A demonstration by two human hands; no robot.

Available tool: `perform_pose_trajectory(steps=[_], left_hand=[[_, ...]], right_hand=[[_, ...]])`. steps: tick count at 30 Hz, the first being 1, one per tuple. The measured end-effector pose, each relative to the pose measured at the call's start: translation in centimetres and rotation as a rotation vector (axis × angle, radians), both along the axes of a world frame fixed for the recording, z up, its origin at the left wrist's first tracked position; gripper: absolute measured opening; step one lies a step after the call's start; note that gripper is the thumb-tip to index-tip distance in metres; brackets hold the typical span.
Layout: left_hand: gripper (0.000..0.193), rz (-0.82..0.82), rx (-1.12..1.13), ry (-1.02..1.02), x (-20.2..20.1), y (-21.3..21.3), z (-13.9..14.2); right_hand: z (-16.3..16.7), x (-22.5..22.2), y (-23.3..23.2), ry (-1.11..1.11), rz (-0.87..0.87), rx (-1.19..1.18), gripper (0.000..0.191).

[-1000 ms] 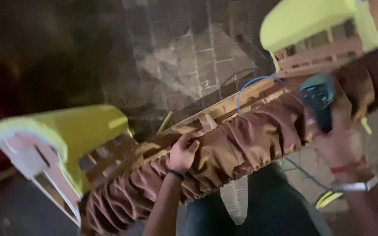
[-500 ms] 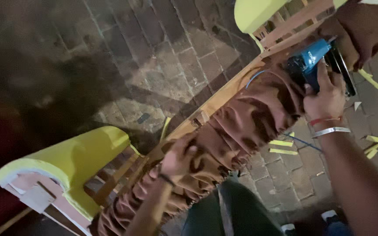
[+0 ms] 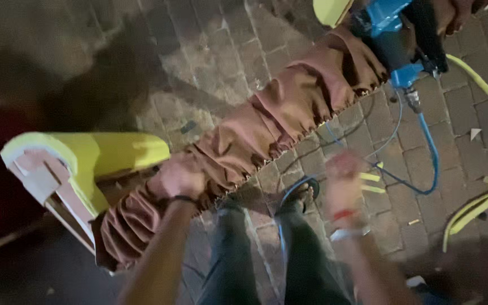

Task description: The person staples brown fabric onto a wooden chair frame using a pneumatic staple gun. They smooth and pull the fabric taut while working along the edges and corners of the frame.

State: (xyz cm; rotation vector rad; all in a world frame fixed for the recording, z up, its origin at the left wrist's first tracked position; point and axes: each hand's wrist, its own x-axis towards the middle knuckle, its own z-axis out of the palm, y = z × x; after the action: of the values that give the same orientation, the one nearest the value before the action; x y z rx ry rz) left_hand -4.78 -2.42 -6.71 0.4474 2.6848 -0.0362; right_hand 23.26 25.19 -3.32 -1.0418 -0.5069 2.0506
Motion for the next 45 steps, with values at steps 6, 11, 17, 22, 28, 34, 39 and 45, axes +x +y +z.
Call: perform_pose_trajectory(steps=[6, 11, 17, 22, 28, 34, 39, 45], left_hand=[[0.046, -0.309, 0.237, -0.164, -0.6, 7.8, 1.4], [0.052, -0.324, 0.633, -0.690, -4.5, 10.7, 1.2], [0.042, -0.792, 0.876, -0.427, -6.7, 16.4, -0.6], [0.015, -0.865, 1.035, -0.561, -6.5, 17.8, -0.6], [0.011, -0.751, 1.023, -0.481, -5.9, 20.1, 0.0], [0.045, -0.865, 0.845, -0.626, -5.6, 19.1, 1.9], [0.056, -1.160, 0.721, -0.388, -3.9, 17.6, 2.5], [0.061, -1.336, 0.574, -0.144, -2.7, 17.8, 3.6]], right_hand=[[-1.0, -8.2, -11.3, -0.460, 0.147, 0.003, 0.039], [0.9, -12.8, -10.5, -0.641, -0.098, 0.188, 0.044], [0.7, -14.7, -9.9, -0.528, -0.237, 0.432, 0.028], [0.5, -12.9, -10.3, -0.621, -0.292, 0.445, 0.026], [-1.3, -10.5, -10.7, -0.734, -0.295, 0.185, 0.044], [-2.6, -10.3, -10.6, -1.017, -0.220, 0.400, 0.046], [-2.3, -12.6, -10.2, -0.825, -0.428, 0.408, 0.032], [-1.6, -10.9, -10.3, -1.022, -0.298, 0.473, 0.029]])
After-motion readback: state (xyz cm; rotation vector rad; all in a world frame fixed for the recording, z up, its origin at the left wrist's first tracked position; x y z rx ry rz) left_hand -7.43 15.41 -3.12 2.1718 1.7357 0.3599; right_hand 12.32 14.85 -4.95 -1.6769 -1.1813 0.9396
